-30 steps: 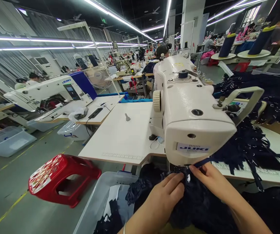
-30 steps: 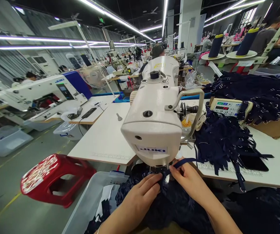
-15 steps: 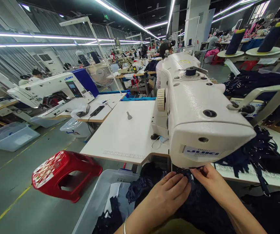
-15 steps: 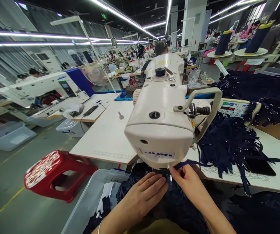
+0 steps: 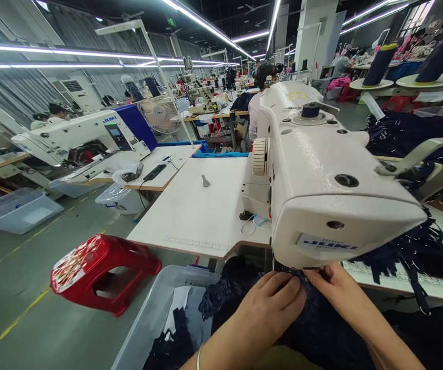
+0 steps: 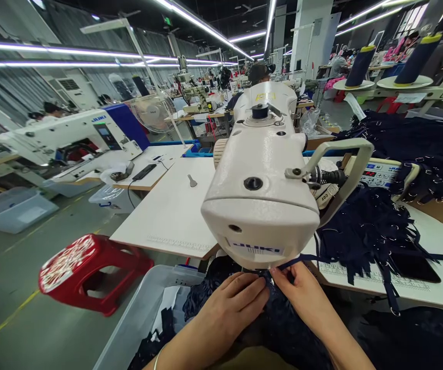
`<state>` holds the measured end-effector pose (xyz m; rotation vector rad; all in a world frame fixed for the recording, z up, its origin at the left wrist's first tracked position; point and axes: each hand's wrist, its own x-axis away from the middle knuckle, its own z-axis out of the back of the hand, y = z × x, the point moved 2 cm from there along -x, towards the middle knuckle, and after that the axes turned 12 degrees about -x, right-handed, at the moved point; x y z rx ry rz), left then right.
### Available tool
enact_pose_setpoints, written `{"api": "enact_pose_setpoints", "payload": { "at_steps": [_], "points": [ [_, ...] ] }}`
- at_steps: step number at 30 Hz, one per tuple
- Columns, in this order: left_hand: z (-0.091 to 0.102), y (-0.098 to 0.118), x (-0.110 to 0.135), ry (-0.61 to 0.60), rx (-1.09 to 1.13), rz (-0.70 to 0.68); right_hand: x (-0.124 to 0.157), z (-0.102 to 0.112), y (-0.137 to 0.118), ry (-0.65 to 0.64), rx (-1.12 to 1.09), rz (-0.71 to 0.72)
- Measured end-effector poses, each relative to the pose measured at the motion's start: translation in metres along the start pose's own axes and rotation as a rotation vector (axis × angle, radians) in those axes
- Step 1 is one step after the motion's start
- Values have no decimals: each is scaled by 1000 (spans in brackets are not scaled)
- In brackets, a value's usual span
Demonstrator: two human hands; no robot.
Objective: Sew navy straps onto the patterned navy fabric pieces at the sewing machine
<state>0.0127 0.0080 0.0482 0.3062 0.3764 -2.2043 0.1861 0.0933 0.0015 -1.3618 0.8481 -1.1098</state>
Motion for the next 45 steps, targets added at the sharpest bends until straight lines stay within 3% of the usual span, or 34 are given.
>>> {"api": "enact_pose_setpoints", "payload": {
  "at_steps": [5,8,11,15,24,32,45],
  "points": [
    [-3,3,-4,32,3,91,7,-1,9,41,-64,-43],
    [-2,7,-3,19,-41,56,7,0,13,65,-55,-31],
    [-3,11,0,16,-127,35,-2,1,9,51,9,55],
    [-8,15,3,87,-222,59,-14,1,1,36,121,52],
    [-26,25,1,55,-297,104,-28,8,-3,-78,148,115],
    [-28,36,-6,97,-427,164,-46,12,8,-53,110,169],
    [-29,38,-13,182,-416,231,-42,1,4,47,116,252]
  ]
}}
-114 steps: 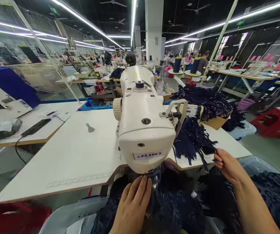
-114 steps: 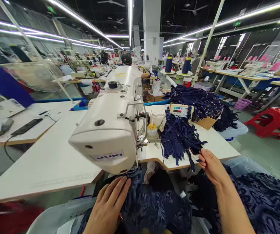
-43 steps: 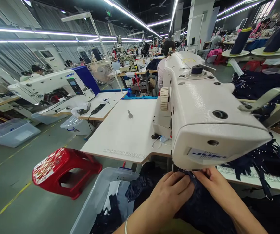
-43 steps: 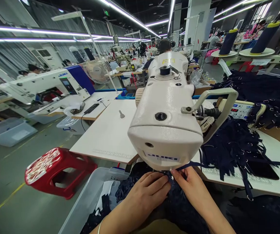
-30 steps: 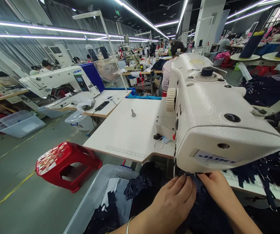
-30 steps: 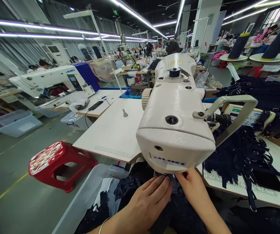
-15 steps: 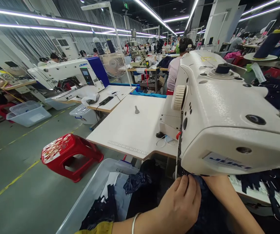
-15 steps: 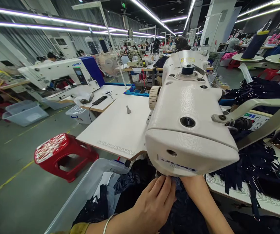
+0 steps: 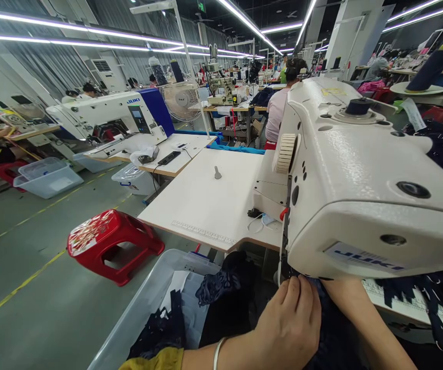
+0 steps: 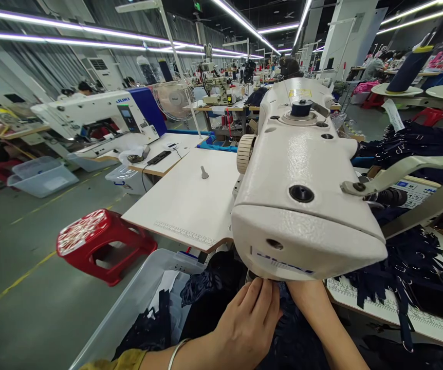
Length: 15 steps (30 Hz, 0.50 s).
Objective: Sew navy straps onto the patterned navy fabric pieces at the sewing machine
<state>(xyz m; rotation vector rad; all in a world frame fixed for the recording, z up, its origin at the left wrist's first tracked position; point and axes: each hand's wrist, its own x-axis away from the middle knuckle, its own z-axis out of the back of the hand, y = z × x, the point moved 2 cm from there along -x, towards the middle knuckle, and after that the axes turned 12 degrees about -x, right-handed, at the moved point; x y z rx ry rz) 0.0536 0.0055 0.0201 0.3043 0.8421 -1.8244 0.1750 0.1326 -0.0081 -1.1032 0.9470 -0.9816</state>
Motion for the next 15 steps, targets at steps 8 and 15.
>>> {"api": "enact_pose_setpoints", "payload": {
  "at_steps": [8,15],
  "points": [
    [-1,5,1,-17,-9,14,-5,3,5,49,81,113],
    [1,3,0,-4,-23,64,-5,4,11,55,155,231]
  ]
}}
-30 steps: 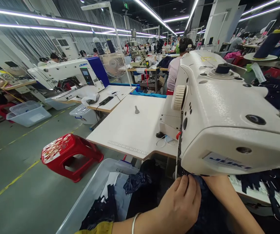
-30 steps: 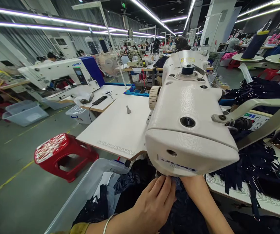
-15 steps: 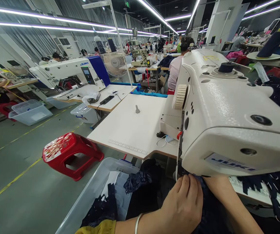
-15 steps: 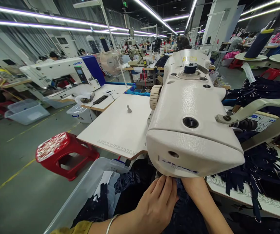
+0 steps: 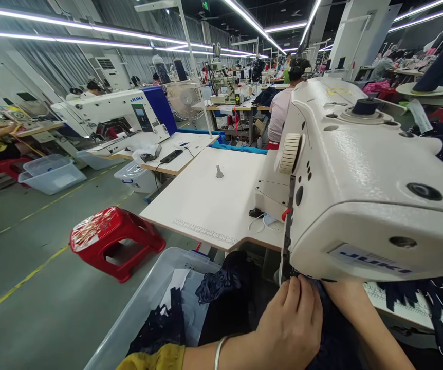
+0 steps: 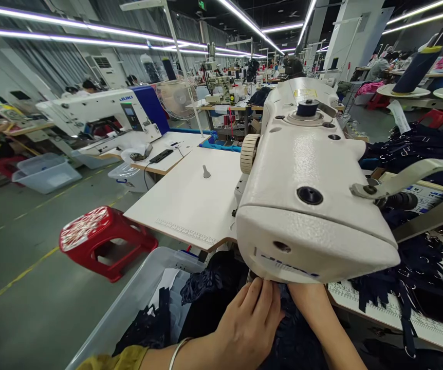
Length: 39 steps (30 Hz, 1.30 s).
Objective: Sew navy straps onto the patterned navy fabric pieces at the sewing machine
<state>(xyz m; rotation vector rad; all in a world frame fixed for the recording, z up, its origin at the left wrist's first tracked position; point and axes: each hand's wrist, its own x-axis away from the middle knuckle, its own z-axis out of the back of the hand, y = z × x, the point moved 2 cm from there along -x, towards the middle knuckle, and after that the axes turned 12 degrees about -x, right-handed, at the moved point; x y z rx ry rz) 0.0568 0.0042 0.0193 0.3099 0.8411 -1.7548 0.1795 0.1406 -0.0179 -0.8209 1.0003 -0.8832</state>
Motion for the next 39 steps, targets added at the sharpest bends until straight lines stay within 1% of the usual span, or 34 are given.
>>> {"api": "enact_pose_setpoints", "payload": {
  "at_steps": [3,7,10,14,20,27,30,35,39],
  "points": [
    [0,-3,0,-4,-1,-3,1,-6,-2,-12,19,49],
    [2,-8,1,26,5,5,0,-12,-5,-31,33,96],
    [4,-10,2,8,9,-2,0,-10,-4,-51,56,120],
    [3,-12,6,-25,24,-45,2,-8,-2,-109,160,193],
    [-2,-12,9,-37,66,-78,6,-13,0,-119,201,250],
    [-4,-8,9,16,101,-36,7,-13,-8,-117,240,335],
    [-5,-8,7,-6,124,-15,7,-12,-6,-109,232,321],
    [-6,-9,4,-42,130,-9,4,-11,-3,-75,204,240],
    [-6,-8,4,-64,134,-14,0,-11,-5,-70,167,186]
  ]
}}
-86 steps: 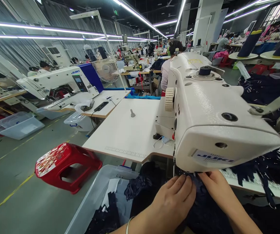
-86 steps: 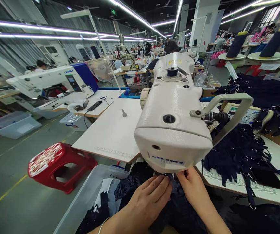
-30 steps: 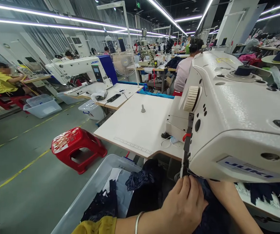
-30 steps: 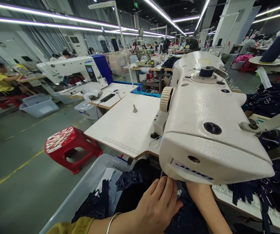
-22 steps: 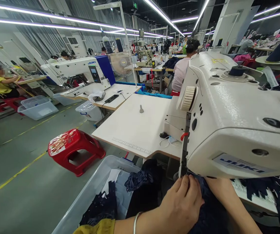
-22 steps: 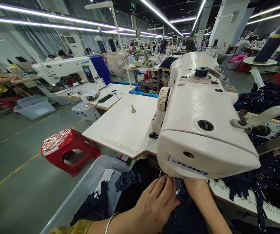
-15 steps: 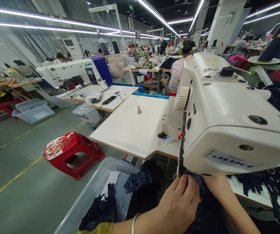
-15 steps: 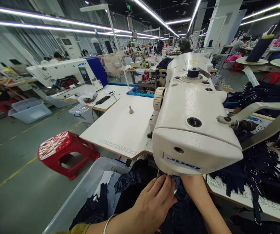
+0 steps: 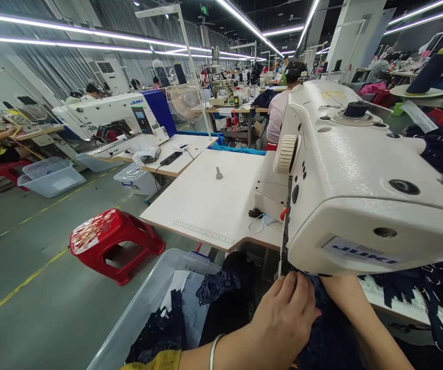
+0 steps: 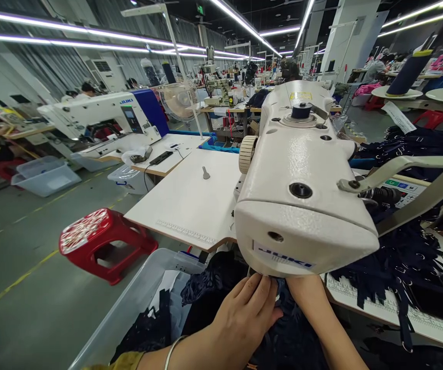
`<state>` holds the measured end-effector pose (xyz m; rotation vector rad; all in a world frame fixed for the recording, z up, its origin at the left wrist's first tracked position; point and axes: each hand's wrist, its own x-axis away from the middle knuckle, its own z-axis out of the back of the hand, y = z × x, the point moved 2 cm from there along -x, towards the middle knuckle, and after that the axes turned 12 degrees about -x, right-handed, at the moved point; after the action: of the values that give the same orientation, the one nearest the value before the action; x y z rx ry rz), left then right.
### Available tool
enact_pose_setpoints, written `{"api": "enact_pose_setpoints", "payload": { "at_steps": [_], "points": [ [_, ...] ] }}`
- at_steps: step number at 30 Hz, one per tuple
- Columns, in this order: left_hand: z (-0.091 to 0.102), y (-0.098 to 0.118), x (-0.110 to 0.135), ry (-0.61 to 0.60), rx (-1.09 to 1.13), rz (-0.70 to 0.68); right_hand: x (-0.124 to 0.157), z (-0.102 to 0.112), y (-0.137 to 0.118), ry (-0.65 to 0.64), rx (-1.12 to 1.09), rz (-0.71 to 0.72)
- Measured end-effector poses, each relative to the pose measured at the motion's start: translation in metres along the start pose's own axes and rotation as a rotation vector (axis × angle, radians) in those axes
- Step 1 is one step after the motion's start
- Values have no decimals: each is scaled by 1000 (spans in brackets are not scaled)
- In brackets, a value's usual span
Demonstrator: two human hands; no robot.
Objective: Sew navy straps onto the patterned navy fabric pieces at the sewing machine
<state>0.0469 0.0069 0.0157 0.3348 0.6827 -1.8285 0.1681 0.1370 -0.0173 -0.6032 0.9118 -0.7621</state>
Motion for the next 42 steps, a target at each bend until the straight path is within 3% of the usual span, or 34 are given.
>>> {"api": "enact_pose_setpoints", "payload": {
  "at_steps": [11,15,19,21,23,24,26,28,30,33,35,39,42],
  "points": [
    [0,-2,1,17,-21,-29,-3,2,-8,-22,-169,-125],
    [-4,-4,4,86,6,50,-7,1,-10,-14,-227,-149],
    [-10,-12,12,176,197,101,-11,-1,-18,41,-271,-157],
    [-17,-19,20,173,405,252,-12,-3,-23,66,-309,-157],
    [-28,-28,31,78,685,512,-13,-5,-27,80,-354,-160],
    [-35,-33,36,-31,841,613,-13,-6,-29,82,-377,-163],
    [-46,-44,49,-338,1115,695,-13,-6,-30,84,-422,-177],
    [-53,-62,65,-617,1259,692,-14,-5,-29,88,-461,-200],
    [-54,-86,82,-727,1313,726,-13,-3,-28,100,-497,-227],
    [-54,-120,110,-798,1335,759,-9,-1,-29,129,-561,-263],
    [-52,-135,125,-751,1310,858,-4,-4,-31,161,-623,-295],
    [-50,-148,138,-376,1308,1255,5,-6,-27,297,-797,-382],
    [-51,-150,138,-227,1483,1492,7,18,-13,463,-924,-397]
  ]
}}
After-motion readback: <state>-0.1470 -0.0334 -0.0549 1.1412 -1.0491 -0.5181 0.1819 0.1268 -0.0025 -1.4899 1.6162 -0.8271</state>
